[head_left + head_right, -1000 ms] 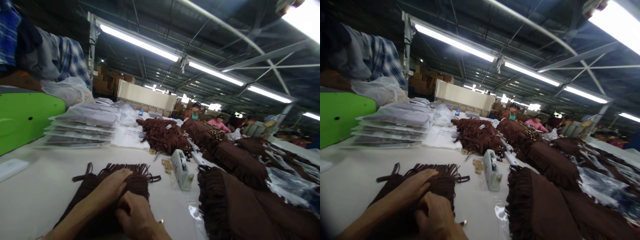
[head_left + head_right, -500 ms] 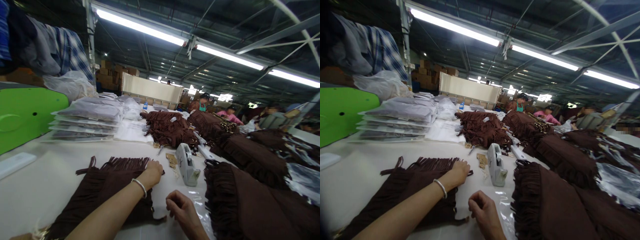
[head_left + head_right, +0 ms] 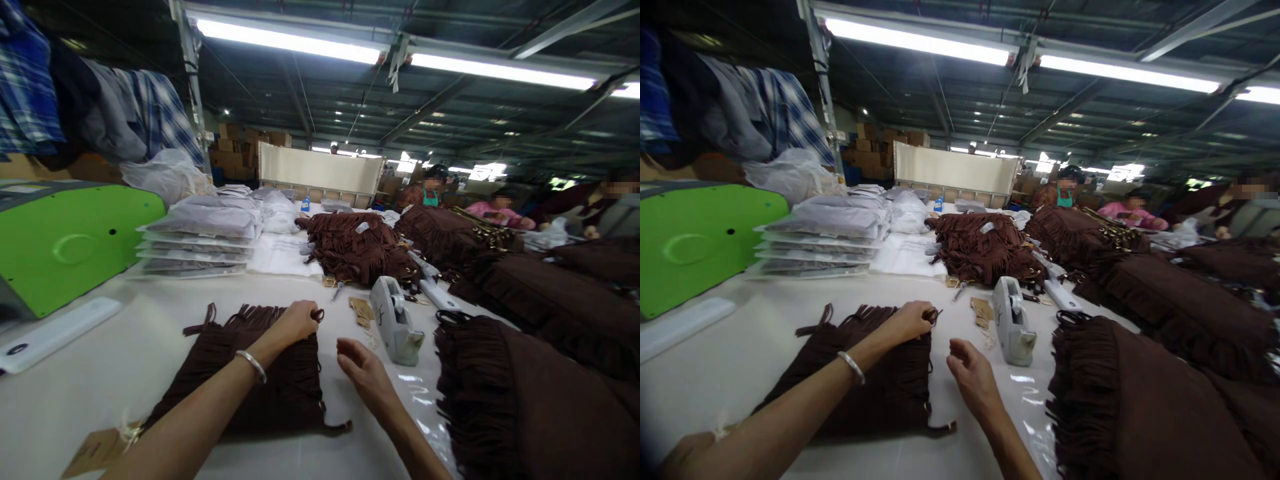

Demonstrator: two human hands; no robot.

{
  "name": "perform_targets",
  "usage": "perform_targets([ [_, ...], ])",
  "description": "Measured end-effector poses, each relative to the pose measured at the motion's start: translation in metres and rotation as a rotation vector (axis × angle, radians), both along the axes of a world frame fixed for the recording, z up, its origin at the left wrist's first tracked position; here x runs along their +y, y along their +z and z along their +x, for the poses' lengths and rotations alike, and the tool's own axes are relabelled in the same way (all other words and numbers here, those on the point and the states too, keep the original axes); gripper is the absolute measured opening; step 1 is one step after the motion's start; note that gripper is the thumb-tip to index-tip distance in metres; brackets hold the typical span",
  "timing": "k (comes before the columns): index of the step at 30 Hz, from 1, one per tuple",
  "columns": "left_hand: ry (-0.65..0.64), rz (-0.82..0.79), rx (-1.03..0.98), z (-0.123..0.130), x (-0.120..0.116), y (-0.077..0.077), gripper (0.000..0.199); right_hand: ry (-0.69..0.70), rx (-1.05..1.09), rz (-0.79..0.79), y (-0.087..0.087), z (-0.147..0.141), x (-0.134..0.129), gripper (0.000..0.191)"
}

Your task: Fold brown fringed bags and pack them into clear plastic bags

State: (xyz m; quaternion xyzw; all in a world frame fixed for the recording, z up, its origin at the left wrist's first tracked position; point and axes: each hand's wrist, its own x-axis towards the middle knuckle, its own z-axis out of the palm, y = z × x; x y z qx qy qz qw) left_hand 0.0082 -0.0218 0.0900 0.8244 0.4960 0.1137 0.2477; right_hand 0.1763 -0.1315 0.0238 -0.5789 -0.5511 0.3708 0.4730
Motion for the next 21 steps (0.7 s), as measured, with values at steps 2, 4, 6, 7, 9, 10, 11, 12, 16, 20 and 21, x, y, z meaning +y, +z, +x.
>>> perform_targets([
  [2, 0.023, -0.099, -0.076, -0.017, 0.000, -0.001, 0.018, 0.001, -0.135, 0.023, -0.002, -0.016, 0.010, 0.054],
  [4, 0.055, -0.166, -0.153, -0.030, -0.002, -0.005, 0.019, 0.010, -0.276, 0.030, -0.005, -0.036, 0.016, 0.062],
  [6, 0.093, -0.197, -0.216, -0.039, -0.004, -0.009, 0.020, 0.044, -0.395, 0.038, -0.007, -0.058, 0.019, 0.067],
  [7, 0.108, -0.204, -0.238, -0.043, -0.004, -0.011, 0.021, 0.064, -0.450, 0.046, -0.007, -0.067, 0.019, 0.069],
  [9, 0.128, -0.205, -0.255, -0.052, -0.004, -0.011, 0.022, 0.095, -0.568, 0.076, -0.005, -0.083, 0.019, 0.069],
  [10, 0.132, -0.198, -0.249, -0.057, -0.003, -0.011, 0.023, 0.109, -0.622, 0.092, -0.003, -0.089, 0.019, 0.069],
  [11, 0.132, -0.184, -0.234, -0.063, -0.003, -0.010, 0.023, 0.122, -0.666, 0.108, 0.000, -0.094, 0.018, 0.068],
  [12, 0.131, -0.162, -0.213, -0.070, -0.002, -0.008, 0.023, 0.139, -0.698, 0.121, 0.003, -0.098, 0.018, 0.068],
  [16, 0.139, -0.007, -0.109, -0.099, 0.001, 0.000, 0.018, 0.246, -0.726, 0.145, 0.022, -0.120, 0.014, 0.067],
  [20, 0.124, 0.120, -0.065, -0.104, 0.000, 0.007, 0.019, 0.430, -0.646, 0.235, 0.040, -0.144, -0.001, 0.076],
  [21, 0.097, 0.140, -0.068, -0.100, 0.000, 0.007, 0.020, 0.480, -0.620, 0.279, 0.043, -0.147, -0.007, 0.078],
])
